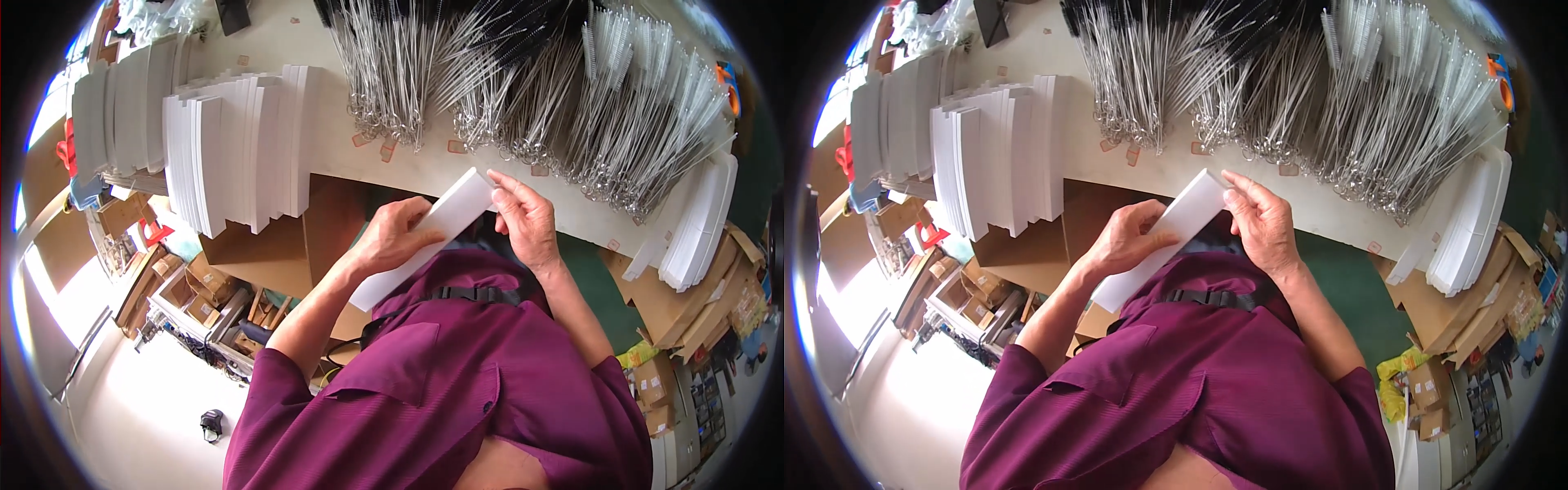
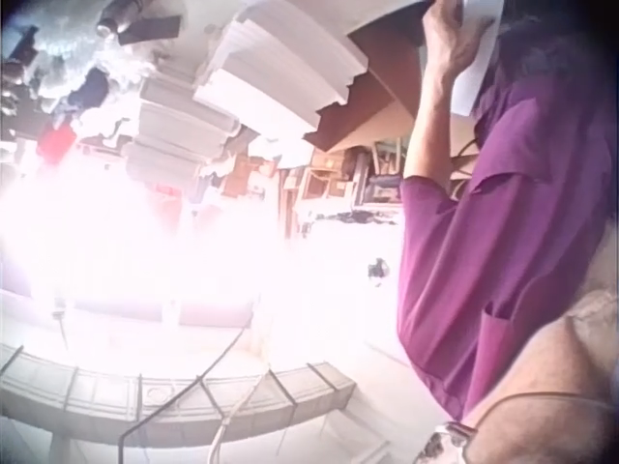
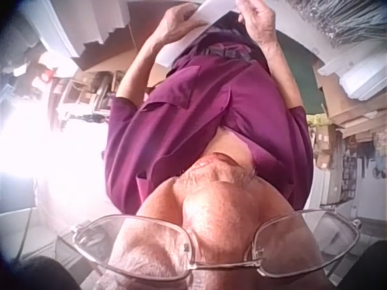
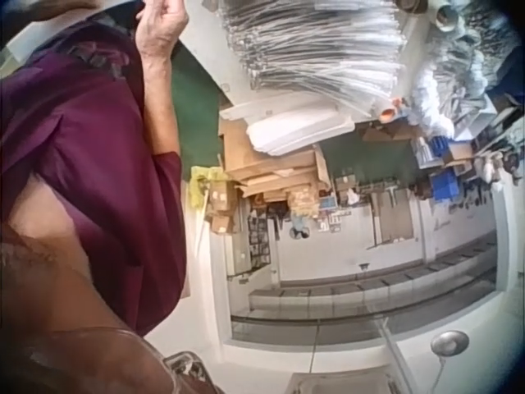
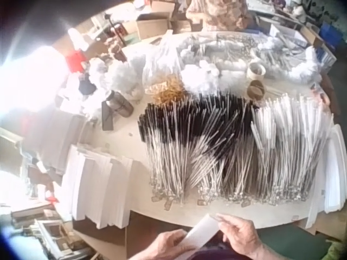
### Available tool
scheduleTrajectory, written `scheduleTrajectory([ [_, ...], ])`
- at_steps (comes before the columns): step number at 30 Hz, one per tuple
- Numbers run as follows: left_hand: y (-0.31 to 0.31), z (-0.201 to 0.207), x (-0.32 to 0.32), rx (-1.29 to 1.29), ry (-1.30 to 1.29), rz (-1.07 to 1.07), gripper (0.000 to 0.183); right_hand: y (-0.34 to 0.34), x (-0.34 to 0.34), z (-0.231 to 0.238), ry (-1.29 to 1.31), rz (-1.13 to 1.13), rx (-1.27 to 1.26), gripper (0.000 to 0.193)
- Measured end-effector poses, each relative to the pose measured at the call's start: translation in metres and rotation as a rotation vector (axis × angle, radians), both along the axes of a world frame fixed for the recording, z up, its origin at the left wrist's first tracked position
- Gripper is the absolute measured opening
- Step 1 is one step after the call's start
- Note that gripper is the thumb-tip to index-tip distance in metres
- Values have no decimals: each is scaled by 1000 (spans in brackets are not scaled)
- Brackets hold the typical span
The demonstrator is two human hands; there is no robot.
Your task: The person is assembling and packing small industrial components into a white box and then placing the box into a larger shipping carton.
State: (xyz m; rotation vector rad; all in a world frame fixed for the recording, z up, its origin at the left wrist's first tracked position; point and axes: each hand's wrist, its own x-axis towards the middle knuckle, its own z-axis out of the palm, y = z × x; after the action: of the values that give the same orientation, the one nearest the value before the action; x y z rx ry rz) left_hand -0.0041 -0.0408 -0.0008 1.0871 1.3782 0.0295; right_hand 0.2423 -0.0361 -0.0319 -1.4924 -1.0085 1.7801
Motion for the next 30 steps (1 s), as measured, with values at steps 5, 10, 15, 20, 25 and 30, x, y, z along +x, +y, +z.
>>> scheduleTrajectory([
  [5,0,-9,-42,340,248,254,25,-10,-1,-23,-118,71,-20,32],
  [10,23,3,-78,615,566,176,20,-15,8,-35,-172,117,-14,27],
  [15,39,-15,-94,776,743,82,22,-19,12,-39,-232,150,-29,27],
  [20,53,-32,-103,688,876,58,23,-27,12,-46,-227,132,-38,28],
  [25,64,-52,-117,728,1018,-49,24,-33,15,-53,-230,139,-72,27],
  [30,64,-57,-118,711,1032,-122,31,-34,19,-54,-257,182,-89,25],
])
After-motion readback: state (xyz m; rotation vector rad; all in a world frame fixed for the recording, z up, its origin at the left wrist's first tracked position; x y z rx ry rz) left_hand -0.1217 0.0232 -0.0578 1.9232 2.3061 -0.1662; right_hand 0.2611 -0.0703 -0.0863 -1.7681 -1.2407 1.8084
